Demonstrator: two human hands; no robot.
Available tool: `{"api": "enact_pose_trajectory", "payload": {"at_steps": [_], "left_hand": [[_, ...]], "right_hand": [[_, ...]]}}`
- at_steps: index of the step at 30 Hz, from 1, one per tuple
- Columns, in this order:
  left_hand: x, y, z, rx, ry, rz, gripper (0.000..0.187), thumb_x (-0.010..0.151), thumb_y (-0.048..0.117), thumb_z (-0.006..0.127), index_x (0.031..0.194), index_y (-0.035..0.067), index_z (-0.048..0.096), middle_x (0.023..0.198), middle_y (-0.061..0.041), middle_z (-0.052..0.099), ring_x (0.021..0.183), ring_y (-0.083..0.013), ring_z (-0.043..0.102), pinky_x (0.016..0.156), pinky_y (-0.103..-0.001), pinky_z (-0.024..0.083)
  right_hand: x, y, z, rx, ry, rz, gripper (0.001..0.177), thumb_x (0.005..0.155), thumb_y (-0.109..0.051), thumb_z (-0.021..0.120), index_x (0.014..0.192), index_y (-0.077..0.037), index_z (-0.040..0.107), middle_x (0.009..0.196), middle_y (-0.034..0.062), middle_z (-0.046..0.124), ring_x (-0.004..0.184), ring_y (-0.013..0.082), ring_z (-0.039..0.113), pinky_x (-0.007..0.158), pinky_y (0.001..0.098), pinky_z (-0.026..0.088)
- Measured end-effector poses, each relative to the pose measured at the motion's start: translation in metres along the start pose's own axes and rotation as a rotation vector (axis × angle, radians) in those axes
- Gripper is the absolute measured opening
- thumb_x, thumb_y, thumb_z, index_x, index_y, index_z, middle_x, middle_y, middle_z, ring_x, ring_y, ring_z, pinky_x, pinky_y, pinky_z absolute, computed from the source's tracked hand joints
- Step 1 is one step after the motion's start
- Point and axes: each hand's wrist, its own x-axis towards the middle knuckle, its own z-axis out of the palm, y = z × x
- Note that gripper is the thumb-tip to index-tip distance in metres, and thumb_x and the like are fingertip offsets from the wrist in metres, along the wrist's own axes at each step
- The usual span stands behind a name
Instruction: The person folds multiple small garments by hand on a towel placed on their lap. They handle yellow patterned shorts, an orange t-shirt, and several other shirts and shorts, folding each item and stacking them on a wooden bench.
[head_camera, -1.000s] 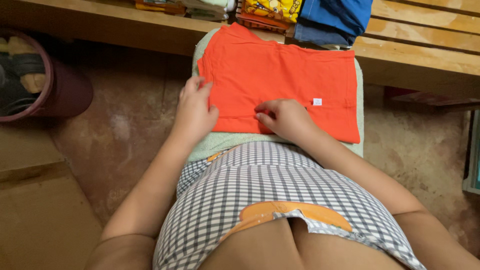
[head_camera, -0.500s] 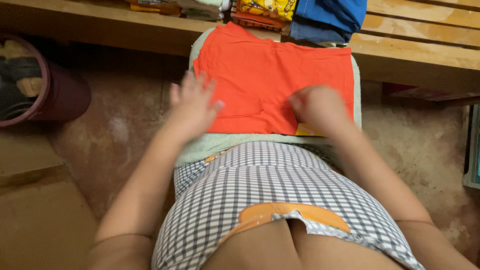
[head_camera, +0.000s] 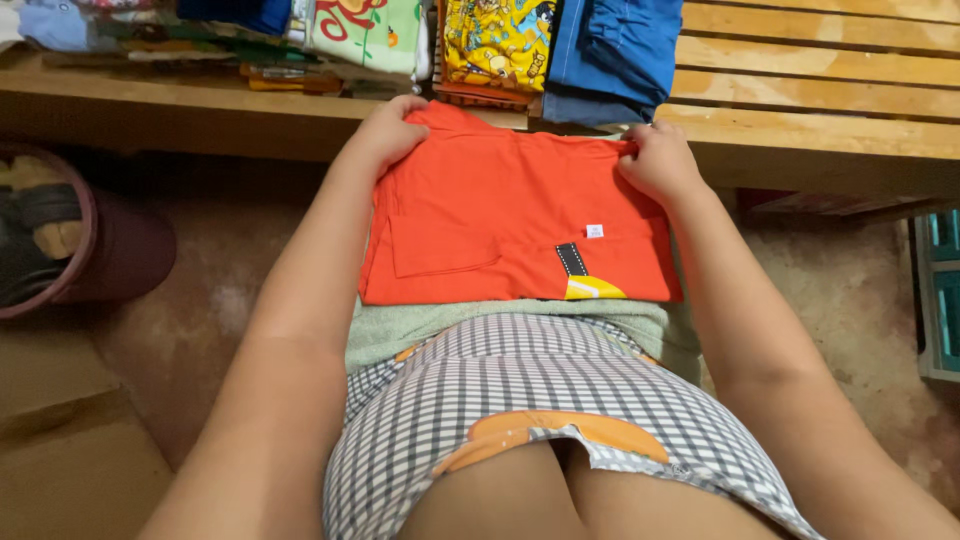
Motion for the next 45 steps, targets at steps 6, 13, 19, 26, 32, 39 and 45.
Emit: {"api": "enact_pose_trajectory", "payload": {"at_steps": [6, 13, 19, 26, 32, 39, 45], "left_hand": [[-0.020, -0.005, -0.011, -0.114, 0.090, 0.317, 0.029, 0.086, 0.001, 0.072, 0.114, 0.006, 0.076, 0.115, -0.007, 0.071, 0.106, -0.0183, 0.067, 0.094, -0.029, 0.053], [-0.143, 0.013, -0.029, -0.378, 0.207, 0.471, 0.012, 0.091, 0.001, 0.077, 0.102, 0.003, 0.074, 0.108, -0.006, 0.067, 0.100, -0.0156, 0.065, 0.091, -0.027, 0.053], [-0.201, 0.043, -0.040, -0.103, -0.118, 0.375, 0.038, 0.081, 0.000, 0.068, 0.119, 0.005, 0.074, 0.112, -0.006, 0.069, 0.103, -0.0159, 0.066, 0.092, -0.027, 0.052], [-0.212, 0.056, -0.051, 0.002, -0.189, 0.244, 0.020, 0.084, 0.005, 0.078, 0.105, 0.007, 0.081, 0.091, -0.008, 0.074, 0.090, -0.0186, 0.069, 0.082, -0.029, 0.054], [-0.214, 0.044, -0.043, -0.029, -0.163, 0.369, 0.039, 0.081, 0.004, 0.073, 0.120, 0.009, 0.074, 0.114, -0.012, 0.071, 0.098, -0.0191, 0.067, 0.085, -0.028, 0.054], [-0.216, 0.054, -0.038, 0.110, -0.028, 0.483, 0.036, 0.085, 0.011, 0.079, 0.120, 0.009, 0.074, 0.123, -0.016, 0.071, 0.111, -0.0230, 0.071, 0.095, -0.032, 0.055], [-0.237, 0.065, -0.035, 0.119, -0.055, 0.329, 0.037, 0.088, 0.011, 0.073, 0.125, 0.007, 0.070, 0.120, -0.011, 0.072, 0.095, -0.0240, 0.070, 0.081, -0.034, 0.057]], "right_hand": [[-0.012, -0.008, -0.019, 0.248, 0.012, 0.107, 0.021, 0.081, -0.007, 0.076, 0.099, -0.001, 0.067, 0.100, 0.0177, 0.068, 0.094, 0.0326, 0.067, 0.083, 0.0402, 0.054], [-0.090, -0.033, -0.096, 0.751, 0.020, 0.142, 0.036, 0.081, 0.003, 0.066, 0.115, -0.008, 0.069, 0.109, 0.0064, 0.071, 0.094, 0.0175, 0.069, 0.082, 0.0289, 0.056], [-0.129, -0.061, -0.109, 0.367, -0.063, -0.027, 0.033, 0.075, 0.009, 0.073, 0.103, -0.008, 0.077, 0.103, 0.0101, 0.072, 0.100, 0.0244, 0.066, 0.082, 0.0349, 0.055], [-0.137, -0.082, -0.140, 0.291, -0.271, -0.128, 0.035, 0.063, 0.003, 0.074, 0.097, -0.007, 0.078, 0.099, 0.0084, 0.074, 0.098, 0.0263, 0.066, 0.078, 0.0374, 0.055], [-0.121, -0.124, -0.149, 0.283, -0.228, -0.150, 0.020, 0.087, -0.021, 0.077, 0.101, -0.007, 0.075, 0.104, 0.0103, 0.073, 0.100, 0.0288, 0.067, 0.089, 0.0395, 0.054], [-0.063, -0.238, -0.067, 0.649, -0.425, 0.056, 0.054, 0.088, -0.027, 0.075, 0.135, -0.003, 0.059, 0.099, 0.0067, 0.071, 0.090, 0.0185, 0.068, 0.079, 0.0327, 0.054], [-0.066, -0.240, -0.048, 0.695, -0.477, 0.167, 0.044, 0.086, -0.020, 0.079, 0.125, -0.004, 0.067, 0.081, 0.0049, 0.063, 0.073, 0.0126, 0.059, 0.064, 0.0294, 0.050]]}}
